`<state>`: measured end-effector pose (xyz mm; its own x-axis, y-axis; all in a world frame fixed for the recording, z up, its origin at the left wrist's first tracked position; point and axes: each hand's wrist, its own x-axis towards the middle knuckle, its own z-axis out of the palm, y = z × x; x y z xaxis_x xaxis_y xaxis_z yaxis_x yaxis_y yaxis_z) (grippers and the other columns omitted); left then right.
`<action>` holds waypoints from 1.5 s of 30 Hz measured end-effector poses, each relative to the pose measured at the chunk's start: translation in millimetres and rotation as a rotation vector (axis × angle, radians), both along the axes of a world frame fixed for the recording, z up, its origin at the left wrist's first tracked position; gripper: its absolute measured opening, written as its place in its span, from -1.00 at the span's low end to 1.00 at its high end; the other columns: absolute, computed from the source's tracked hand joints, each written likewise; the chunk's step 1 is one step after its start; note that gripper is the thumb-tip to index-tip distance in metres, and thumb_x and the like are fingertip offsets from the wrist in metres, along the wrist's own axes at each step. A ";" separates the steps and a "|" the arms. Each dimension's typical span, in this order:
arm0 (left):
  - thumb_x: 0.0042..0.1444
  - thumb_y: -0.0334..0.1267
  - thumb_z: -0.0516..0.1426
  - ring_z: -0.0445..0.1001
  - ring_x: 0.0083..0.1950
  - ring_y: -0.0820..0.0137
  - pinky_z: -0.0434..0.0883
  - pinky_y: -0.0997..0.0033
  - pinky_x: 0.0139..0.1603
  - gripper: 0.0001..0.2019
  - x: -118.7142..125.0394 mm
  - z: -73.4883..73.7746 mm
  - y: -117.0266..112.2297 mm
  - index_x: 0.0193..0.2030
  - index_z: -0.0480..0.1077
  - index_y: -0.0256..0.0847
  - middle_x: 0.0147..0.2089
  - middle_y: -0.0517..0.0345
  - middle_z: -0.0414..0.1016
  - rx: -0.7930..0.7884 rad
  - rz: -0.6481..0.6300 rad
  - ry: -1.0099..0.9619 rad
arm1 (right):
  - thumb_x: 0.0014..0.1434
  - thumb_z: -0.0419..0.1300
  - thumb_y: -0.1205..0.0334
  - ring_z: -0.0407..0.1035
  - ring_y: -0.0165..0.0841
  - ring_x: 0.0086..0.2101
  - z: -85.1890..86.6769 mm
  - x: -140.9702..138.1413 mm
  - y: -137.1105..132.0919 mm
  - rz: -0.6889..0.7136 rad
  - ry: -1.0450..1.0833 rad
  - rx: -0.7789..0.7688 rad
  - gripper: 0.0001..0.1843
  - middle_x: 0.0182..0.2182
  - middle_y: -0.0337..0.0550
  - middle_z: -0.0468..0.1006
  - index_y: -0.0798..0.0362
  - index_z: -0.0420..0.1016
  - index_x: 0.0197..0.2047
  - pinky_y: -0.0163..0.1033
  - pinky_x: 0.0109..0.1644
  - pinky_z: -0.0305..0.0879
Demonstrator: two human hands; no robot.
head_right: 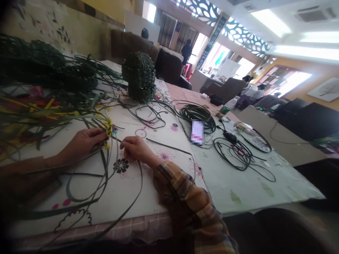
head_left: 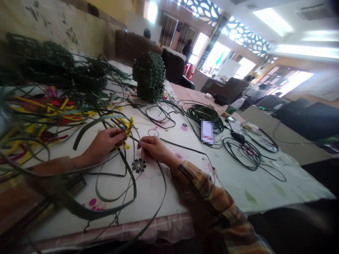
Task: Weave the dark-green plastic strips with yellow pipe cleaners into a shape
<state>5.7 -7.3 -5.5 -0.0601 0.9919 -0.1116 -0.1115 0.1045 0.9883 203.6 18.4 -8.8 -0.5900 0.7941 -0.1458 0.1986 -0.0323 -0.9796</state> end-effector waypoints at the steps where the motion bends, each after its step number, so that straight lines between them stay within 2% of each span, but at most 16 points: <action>1: -0.18 -0.04 0.41 0.33 -0.45 0.50 0.24 0.54 -0.47 -0.65 1.3 0.7 -2.3 -0.39 0.50 -0.28 -0.43 0.16 0.47 0.008 -0.048 0.025 | 0.26 0.09 0.24 0.11 -0.60 -0.78 1.4 -1.9 -2.6 -0.033 -0.011 0.014 -0.78 -0.73 -0.40 0.36 0.12 0.41 -0.40 -0.49 -0.70 -0.01; 3: -0.14 -0.04 0.39 0.36 -0.41 0.45 0.26 0.52 -0.44 -0.67 4.1 2.9 -7.5 -0.41 0.50 -0.26 -0.40 0.15 0.49 0.040 -0.138 0.087 | 0.25 0.09 0.25 0.12 -0.60 -0.77 3.9 -6.1 -8.5 -0.070 -0.001 0.023 -0.79 -0.73 -0.41 0.36 0.11 0.40 -0.41 -0.50 -0.69 0.00; 5: -0.11 -0.04 0.37 0.38 -0.38 0.42 0.28 0.50 -0.42 -0.69 4.9 4.9 -10.2 -0.40 0.52 -0.26 -0.40 0.14 0.49 0.071 -0.161 0.139 | 0.25 0.08 0.24 0.15 -0.58 -0.76 5.9 -8.8 -12.5 -0.072 0.030 0.009 -0.82 -0.71 -0.41 0.38 0.09 0.40 -0.37 -0.49 -0.68 0.04; 10: -0.16 -0.08 0.39 0.34 -0.42 0.46 0.25 0.51 -0.44 -0.70 -0.7 0.0 -2.2 -0.36 0.54 -0.25 -0.42 0.18 0.48 0.057 0.024 0.057 | 0.22 0.10 0.28 0.16 -0.57 -0.77 9.4 -7.7 -11.9 -0.042 0.009 -0.058 -0.84 -0.71 -0.37 0.41 0.11 0.42 -0.38 -0.47 -0.69 0.05; 13: -0.16 -0.10 0.40 0.29 -0.47 0.51 0.23 0.54 -0.47 -0.70 0.9 -2.5 -1.7 -0.40 0.52 -0.26 -0.46 0.20 0.45 -0.005 -0.096 0.012 | 0.23 0.11 0.28 0.16 -0.57 -0.76 8.2 -8.4 -12.2 -0.057 0.036 -0.045 -0.84 -0.72 -0.39 0.38 0.11 0.40 -0.39 -0.48 -0.68 0.05; 15: -0.13 -0.09 0.39 0.28 -0.48 0.52 0.21 0.55 -0.49 -0.71 4.4 0.0 -5.2 -0.41 0.51 -0.26 -0.48 0.21 0.42 -0.015 -0.173 0.006 | 0.27 0.11 0.17 0.20 -0.56 -0.74 5.2 -9.2 -11.7 -0.035 0.080 -0.047 -0.80 -0.70 -0.40 0.39 0.10 0.40 -0.35 -0.47 -0.66 0.10; 18: -0.11 -0.10 0.37 0.22 -0.51 0.54 0.15 0.56 -0.53 -0.74 8.3 7.3 -10.5 -0.44 0.50 -0.25 -0.52 0.23 0.36 -0.013 -0.172 0.031 | 0.28 0.12 0.02 0.22 -0.55 -0.72 -0.7 -8.8 -6.6 -0.060 0.181 -0.004 -0.71 -0.67 -0.40 0.39 0.09 0.38 -0.31 -0.45 -0.65 0.13; 21: -0.10 -0.11 0.35 0.17 -0.54 0.55 0.11 0.56 -0.57 -0.74 7.9 10.3 -10.8 -0.51 0.47 -0.26 -0.56 0.23 0.31 -0.011 -0.183 0.085 | 0.20 0.22 0.01 0.24 -0.55 -0.70 -4.0 -7.3 -0.6 -0.127 0.283 0.070 -0.72 -0.60 -0.41 0.42 0.07 0.37 -0.24 -0.45 -0.67 0.11; 24: -0.09 -0.10 0.34 0.16 -0.55 0.55 0.09 0.55 -0.59 -0.75 5.1 5.7 -8.3 -0.49 0.49 -0.25 -0.55 0.22 0.31 0.007 -0.193 0.145 | 0.13 0.29 0.02 0.25 -0.55 -0.69 -3.9 -6.9 0.4 -0.073 0.356 0.087 -0.70 -0.56 -0.40 0.42 0.08 0.39 -0.27 -0.42 -0.66 0.15; 28: -0.05 -0.10 0.33 0.19 -0.55 0.53 0.12 0.54 -0.58 -0.76 4.3 0.7 -8.6 -0.46 0.49 -0.23 -0.55 0.22 0.30 0.001 -0.249 0.147 | 0.11 0.32 -0.03 0.26 -0.55 -0.66 -4.3 -7.1 -1.6 -0.026 0.374 0.041 -0.66 -0.57 -0.38 0.38 0.08 0.41 -0.31 -0.41 -0.62 0.20; 32: -0.10 -0.12 0.34 0.20 -0.55 0.52 0.13 0.52 -0.57 -0.77 7.9 5.3 -11.6 -0.48 0.48 -0.23 -0.55 0.22 0.33 -0.070 -0.276 0.072 | 0.04 0.38 -0.08 0.27 -0.53 -0.64 -6.8 -6.7 -0.3 -0.017 0.369 0.016 -0.59 -0.56 -0.38 0.40 0.07 0.42 -0.30 -0.38 -0.58 0.25; 35: -0.14 -0.12 0.35 0.23 -0.54 0.52 0.15 0.52 -0.55 -0.76 9.5 8.7 -12.7 -0.47 0.49 -0.24 -0.52 0.20 0.37 -0.117 -0.272 0.044 | 0.02 0.40 -0.02 0.27 -0.53 -0.63 -9.0 -5.9 1.3 0.000 0.434 -0.008 -0.62 -0.55 -0.37 0.42 0.08 0.42 -0.30 -0.38 -0.56 0.25; 40: -0.14 -0.10 0.37 0.32 -0.47 0.47 0.21 0.51 -0.50 -0.72 6.1 4.7 -11.8 -0.37 0.49 -0.23 -0.43 0.15 0.45 -0.159 -0.318 -0.014 | 0.03 0.39 0.04 0.17 -0.56 -0.63 -12.2 -3.7 2.9 0.080 0.429 -0.165 -0.64 -0.58 -0.38 0.34 0.10 0.48 -0.22 -0.40 -0.56 0.15; 43: -0.11 -0.06 0.36 0.33 -0.46 0.45 0.22 0.50 -0.48 -0.70 2.8 -0.6 -8.7 -0.36 0.48 -0.25 -0.45 0.15 0.43 -0.136 -0.354 0.019 | -0.01 0.42 0.06 0.18 -0.56 -0.60 -13.2 -5.6 1.6 0.046 0.442 -0.180 -0.62 -0.55 -0.37 0.35 0.11 0.48 -0.22 -0.41 -0.54 0.16; 45: -0.09 -0.03 0.33 0.30 -0.49 0.46 0.19 0.49 -0.49 -0.69 2.1 -2.3 -6.3 -0.38 0.48 -0.26 -0.47 0.16 0.41 -0.104 -0.333 0.061 | -0.02 0.42 0.06 0.20 -0.57 -0.59 -13.8 -9.3 -1.2 -0.001 0.485 -0.173 -0.63 -0.53 -0.36 0.37 0.10 0.45 -0.25 -0.42 -0.52 0.18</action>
